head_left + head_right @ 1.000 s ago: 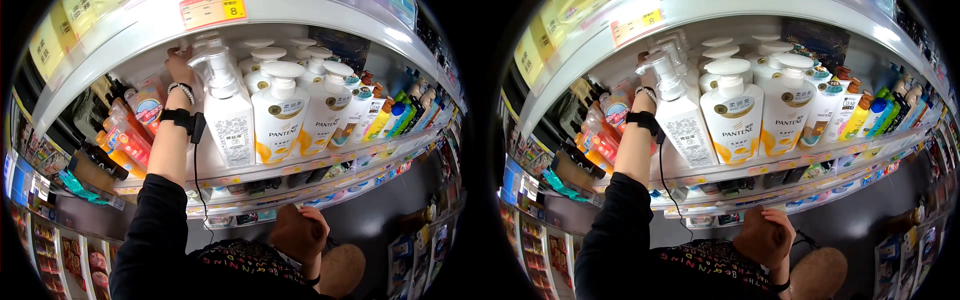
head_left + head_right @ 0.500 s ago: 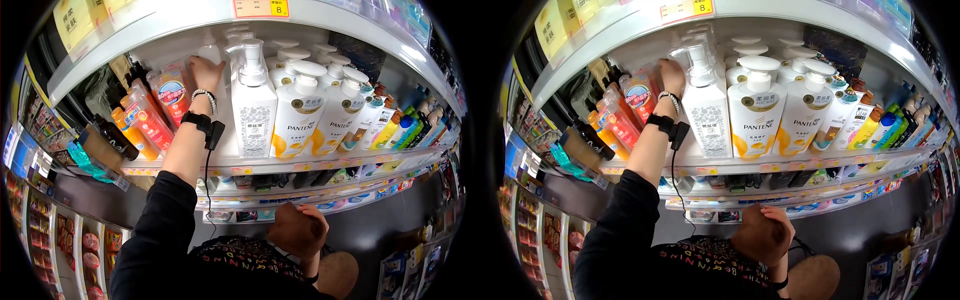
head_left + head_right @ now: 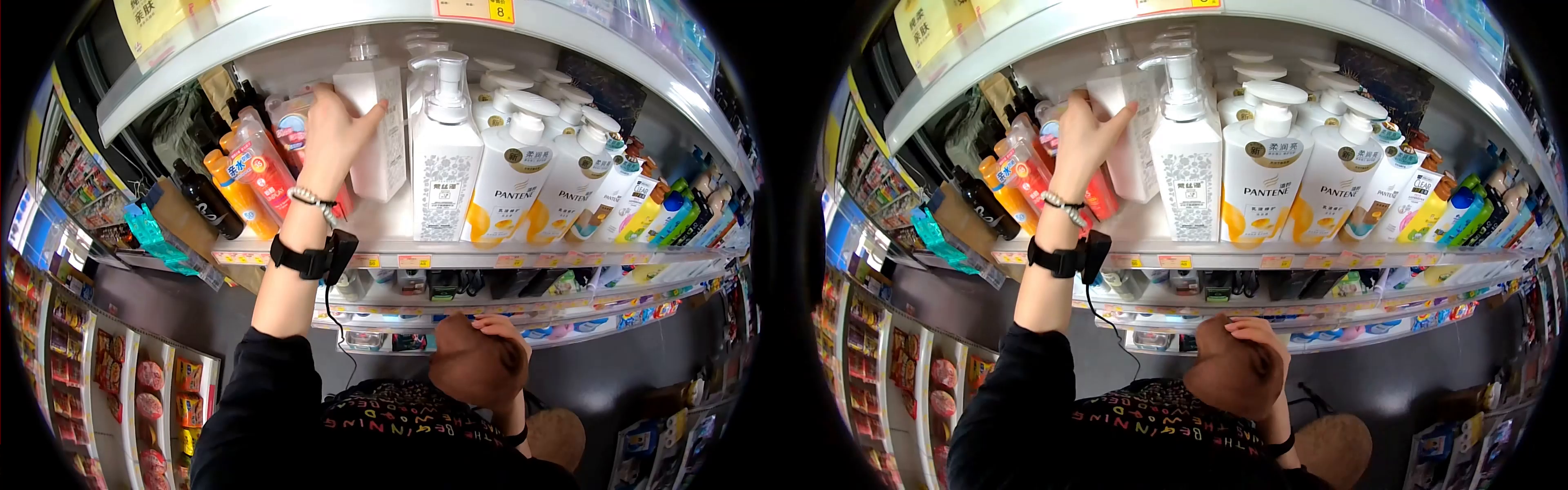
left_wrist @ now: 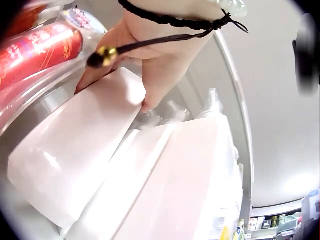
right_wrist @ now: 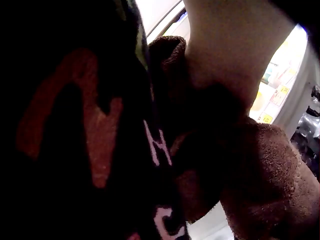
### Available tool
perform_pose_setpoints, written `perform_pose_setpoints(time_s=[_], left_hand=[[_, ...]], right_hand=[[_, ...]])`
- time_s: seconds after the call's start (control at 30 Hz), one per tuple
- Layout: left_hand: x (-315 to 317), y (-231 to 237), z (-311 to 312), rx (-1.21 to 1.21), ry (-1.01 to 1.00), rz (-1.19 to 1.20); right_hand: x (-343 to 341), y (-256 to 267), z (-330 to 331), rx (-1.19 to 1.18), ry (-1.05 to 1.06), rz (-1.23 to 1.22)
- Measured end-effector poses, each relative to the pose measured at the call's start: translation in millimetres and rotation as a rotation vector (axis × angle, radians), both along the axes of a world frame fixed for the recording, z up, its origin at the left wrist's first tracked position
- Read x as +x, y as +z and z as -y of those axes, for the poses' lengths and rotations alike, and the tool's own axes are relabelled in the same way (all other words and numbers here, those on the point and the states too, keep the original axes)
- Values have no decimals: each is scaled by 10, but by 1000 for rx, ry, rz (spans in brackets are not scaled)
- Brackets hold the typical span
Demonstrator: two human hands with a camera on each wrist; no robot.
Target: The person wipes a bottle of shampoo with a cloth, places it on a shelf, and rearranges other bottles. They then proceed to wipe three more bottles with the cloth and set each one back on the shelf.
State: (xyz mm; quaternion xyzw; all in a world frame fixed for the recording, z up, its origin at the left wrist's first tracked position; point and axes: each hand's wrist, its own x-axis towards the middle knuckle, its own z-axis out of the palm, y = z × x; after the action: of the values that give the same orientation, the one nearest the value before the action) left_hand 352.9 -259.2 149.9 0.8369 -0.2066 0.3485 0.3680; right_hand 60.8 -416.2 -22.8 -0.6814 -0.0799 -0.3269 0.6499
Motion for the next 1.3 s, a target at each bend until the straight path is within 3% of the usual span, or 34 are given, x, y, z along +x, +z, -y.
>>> perform_pose_setpoints(time_s=[0.17, 0.27, 0.33, 0.37, 0.43, 0.5, 0.57, 0.63, 0.7, 0.73, 0.77, 0.83, 0.87, 0.9, 0.97, 1.03, 1.1, 1.17, 1.2, 1.3], left_hand=[[-591, 17, -229, -43, 11, 38], [-880, -56, -452, -186, -73, -19], [-1097, -138, -559, -331, -199, -25], [-1211, -157, -624, -370, -218, -63], [-1411, -270, -751, -436, -262, -113], [-1618, -342, -861, -465, -278, -233], [-1797, -439, -907, -416, -268, -229], [-1915, -561, -934, -326, -245, -187], [-2119, -496, -979, -312, -328, -232], [-1834, -1048, -1075, -143, -158, -30], [-2133, -681, -1048, -243, -154, -104], [-2088, -1171, -1363, -289, -124, -141], [-2067, -1093, -1402, -338, -118, -173], [-2241, -944, -1381, -546, -111, -299], [-2283, -1073, -1623, -619, -242, -179], [-2397, -1018, -1726, -755, -275, -160], [-2470, -1037, -1861, -715, -213, -145], [-2559, -1015, -1930, -611, -136, -188], [-2574, -1012, -1927, -565, -68, -176], [-2572, -1197, -1946, -445, 52, -146]], right_hand=[[-4, 63, -90, 62, 32, -54], [55, 106, -154, 173, -13, 6], [126, 166, -148, 489, 32, 36], [141, 217, -115, 490, 40, 33], [145, 329, -58, -332, -298, -224], [274, 392, -123, -309, -236, -111], [416, 1052, -320, 25, -137, 116], [553, 1364, -755, 167, -19, 358], [740, 1532, -1118, -130, -279, 662], [948, 1635, -1011, -466, -91, 818], [987, 1535, -1149, -482, -93, 709], [930, 1367, -1221, -424, -3, 502], [946, 1206, -1182, -367, 49, 422], [946, 1089, -1130, -382, 42, 345], [1076, 765, -1069, -394, 103, 2], [1114, 519, -1155, -38, 227, -147], [1113, 547, -1165, -25, 302, -110], [1010, 770, -1320, 362, 358, 6], [1027, 799, -1375, 373, 373, 3], [1028, 1006, -1572, -73, 500, 425]])
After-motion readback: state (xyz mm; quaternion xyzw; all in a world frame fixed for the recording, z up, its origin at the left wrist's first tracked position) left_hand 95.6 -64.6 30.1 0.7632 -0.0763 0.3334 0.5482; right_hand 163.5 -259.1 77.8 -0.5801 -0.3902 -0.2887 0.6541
